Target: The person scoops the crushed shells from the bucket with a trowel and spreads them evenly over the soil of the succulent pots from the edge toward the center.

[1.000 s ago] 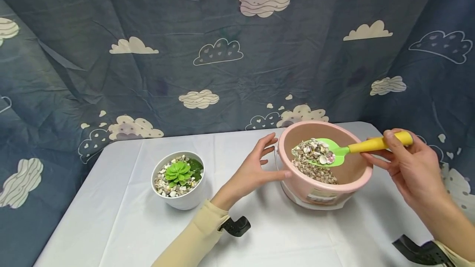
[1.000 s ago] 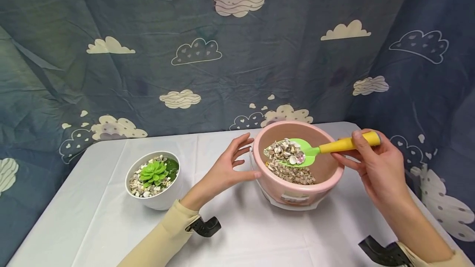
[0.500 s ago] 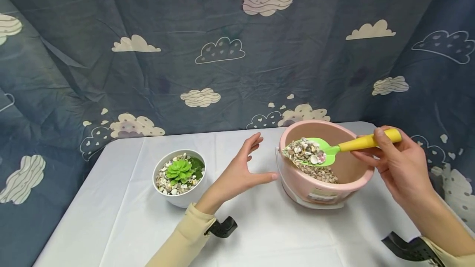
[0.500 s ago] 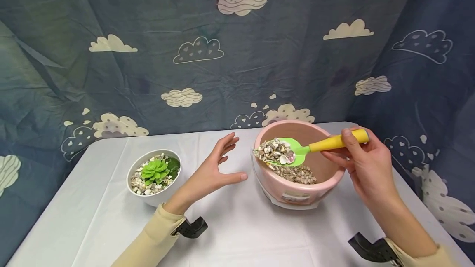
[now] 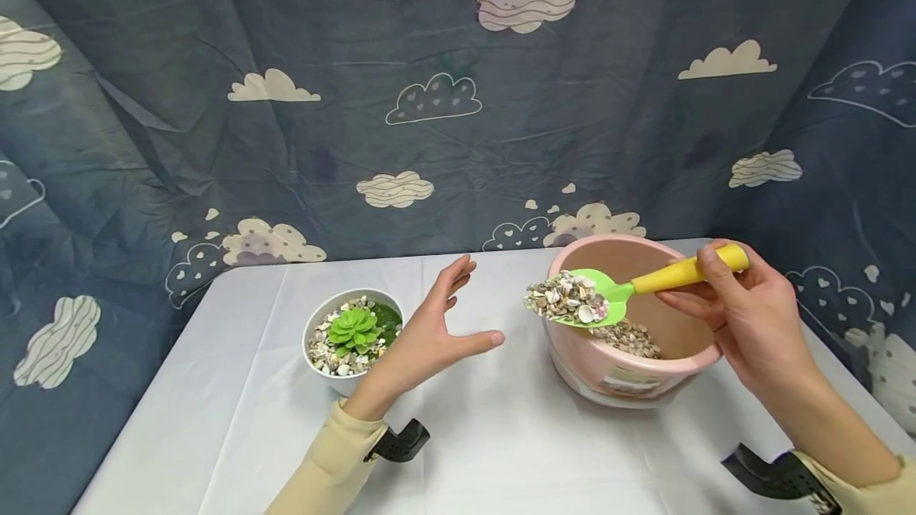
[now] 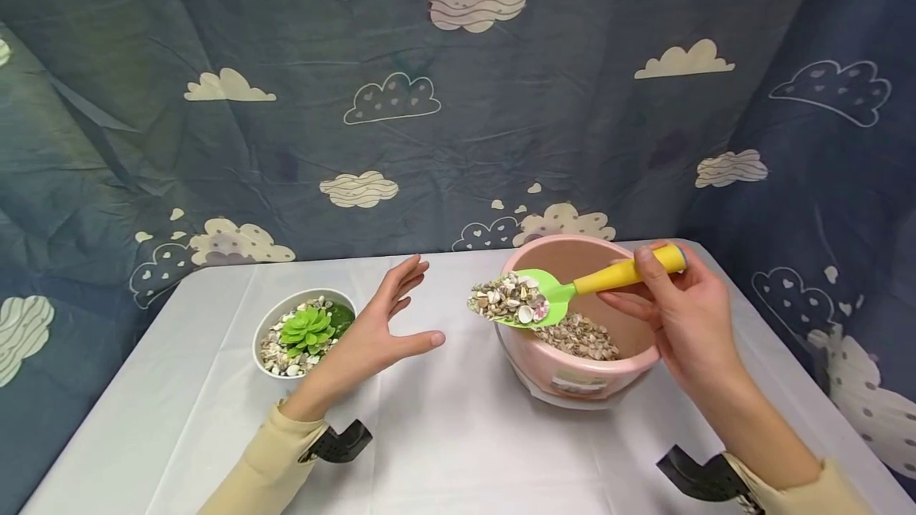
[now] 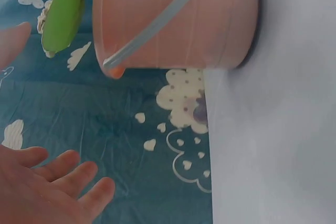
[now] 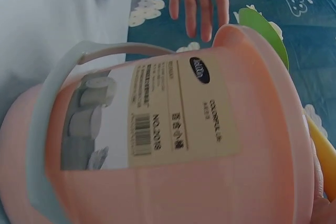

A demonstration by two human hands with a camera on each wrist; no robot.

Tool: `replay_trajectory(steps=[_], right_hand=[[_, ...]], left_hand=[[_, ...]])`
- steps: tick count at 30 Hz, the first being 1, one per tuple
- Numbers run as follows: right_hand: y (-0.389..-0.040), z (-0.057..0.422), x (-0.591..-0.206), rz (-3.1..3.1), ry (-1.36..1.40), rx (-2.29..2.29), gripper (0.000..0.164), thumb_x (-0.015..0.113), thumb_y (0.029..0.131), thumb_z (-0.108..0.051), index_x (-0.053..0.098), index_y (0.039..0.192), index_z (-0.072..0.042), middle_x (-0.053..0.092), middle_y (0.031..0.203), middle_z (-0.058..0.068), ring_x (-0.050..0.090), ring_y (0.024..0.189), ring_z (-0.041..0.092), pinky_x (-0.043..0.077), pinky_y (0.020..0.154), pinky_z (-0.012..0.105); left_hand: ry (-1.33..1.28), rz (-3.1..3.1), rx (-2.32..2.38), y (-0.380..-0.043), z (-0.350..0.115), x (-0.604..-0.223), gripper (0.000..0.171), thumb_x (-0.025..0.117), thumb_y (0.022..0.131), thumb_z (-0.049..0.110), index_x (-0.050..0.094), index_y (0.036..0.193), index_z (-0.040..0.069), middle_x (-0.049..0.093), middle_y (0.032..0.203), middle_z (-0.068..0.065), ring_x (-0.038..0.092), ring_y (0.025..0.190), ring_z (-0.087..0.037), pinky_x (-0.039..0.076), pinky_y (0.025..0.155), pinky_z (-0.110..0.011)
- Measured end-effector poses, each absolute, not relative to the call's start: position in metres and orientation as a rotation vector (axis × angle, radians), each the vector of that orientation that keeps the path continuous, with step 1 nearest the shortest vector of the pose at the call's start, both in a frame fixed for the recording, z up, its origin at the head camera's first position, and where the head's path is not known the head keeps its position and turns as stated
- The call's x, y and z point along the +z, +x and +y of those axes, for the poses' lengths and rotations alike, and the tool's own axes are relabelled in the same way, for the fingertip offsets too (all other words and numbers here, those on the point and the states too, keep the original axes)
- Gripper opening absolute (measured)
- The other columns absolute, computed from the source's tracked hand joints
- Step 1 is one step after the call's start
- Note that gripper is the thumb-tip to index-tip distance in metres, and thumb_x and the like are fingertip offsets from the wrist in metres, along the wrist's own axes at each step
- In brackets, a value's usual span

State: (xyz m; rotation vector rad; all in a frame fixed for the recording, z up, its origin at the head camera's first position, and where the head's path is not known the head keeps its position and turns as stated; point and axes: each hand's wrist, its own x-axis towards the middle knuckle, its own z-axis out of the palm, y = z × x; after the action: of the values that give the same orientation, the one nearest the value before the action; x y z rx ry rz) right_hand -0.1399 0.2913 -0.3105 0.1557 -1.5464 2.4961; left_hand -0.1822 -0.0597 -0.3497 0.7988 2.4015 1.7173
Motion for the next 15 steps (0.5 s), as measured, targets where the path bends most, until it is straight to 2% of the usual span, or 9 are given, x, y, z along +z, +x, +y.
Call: replay_trajectory(steps=[11, 15], right_hand=[[-0.146, 0.274, -0.305, -1.539, 0.159, 2.481, 0.02, 0.058, 0.098, -0.008, 0.053, 0.115, -0.001, 0.047, 0.114, 0.013, 0.071, 0.095, 0.027, 0.055, 0.069, 0.043], [-0.148, 0.267, -0.305, -1.558, 0.163, 2.457, 0.02, 0.059, 0.097, -0.009, 0.054, 0.115, -0.001, 0.048, 0.114, 0.013, 0.07, 0.098, 0.025, 0.056, 0.069, 0.041]], left_hand=[[0.709, 2.531, 1.679, -0.173, -0.089, -0.339, 0.098, 0.082, 0.08, 0.039, 0.018, 0.155, 0.034, 0.025, 0.155, 0.016, 0.021, 0.142, -0.004, 0.021, 0.115, -0.035], [0.65, 2.598, 1.633, -0.17, -0.102, -0.338, 0.098, 0.081, 0.08, 0.044, 0.018, 0.154, 0.038, 0.024, 0.155, 0.019, 0.02, 0.144, -0.006, 0.022, 0.115, -0.041]])
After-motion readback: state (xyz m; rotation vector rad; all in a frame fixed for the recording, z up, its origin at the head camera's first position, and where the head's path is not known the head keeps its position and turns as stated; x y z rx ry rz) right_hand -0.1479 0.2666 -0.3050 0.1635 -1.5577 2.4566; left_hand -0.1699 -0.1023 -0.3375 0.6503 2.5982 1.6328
